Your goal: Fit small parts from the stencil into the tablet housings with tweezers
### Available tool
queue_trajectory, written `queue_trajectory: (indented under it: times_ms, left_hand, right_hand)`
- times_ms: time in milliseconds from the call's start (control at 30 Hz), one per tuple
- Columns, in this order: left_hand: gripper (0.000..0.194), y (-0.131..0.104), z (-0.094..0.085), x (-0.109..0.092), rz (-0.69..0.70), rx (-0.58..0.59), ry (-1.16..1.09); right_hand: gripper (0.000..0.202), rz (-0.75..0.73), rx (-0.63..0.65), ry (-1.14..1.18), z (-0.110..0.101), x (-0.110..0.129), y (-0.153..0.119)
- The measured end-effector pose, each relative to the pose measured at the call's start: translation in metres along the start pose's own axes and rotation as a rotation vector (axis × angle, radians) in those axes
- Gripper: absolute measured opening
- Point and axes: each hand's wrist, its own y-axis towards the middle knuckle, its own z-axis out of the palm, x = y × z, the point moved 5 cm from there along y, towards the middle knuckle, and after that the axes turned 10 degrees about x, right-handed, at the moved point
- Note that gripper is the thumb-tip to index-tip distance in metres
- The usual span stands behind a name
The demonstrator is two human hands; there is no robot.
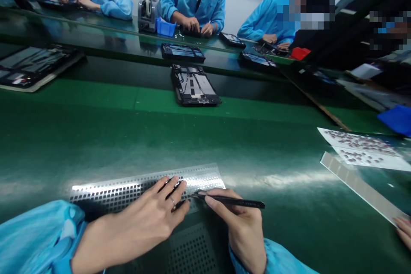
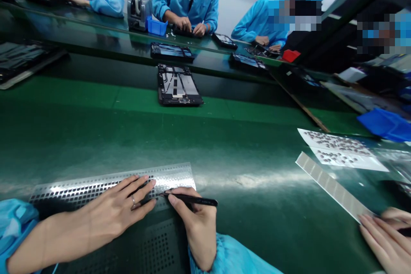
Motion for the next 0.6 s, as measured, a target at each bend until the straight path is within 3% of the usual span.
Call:
queue_trajectory:
  times_ms: [367, 600]
  left_hand:
    - [0.039, 0.002, -0.008, 0.001, 0.021, -0.026, 0.046]
    - [0.046, -0.001, 0.013, -0.003, -0.013, -0.014, -0.026]
  right_hand:
    - [0.002, 0.039, -0.043, 0.049, 0.000, -0.004, 0.004]
    - [0.005, 0.091, -0.038, 0.214, 0.000, 0.001, 0.009]
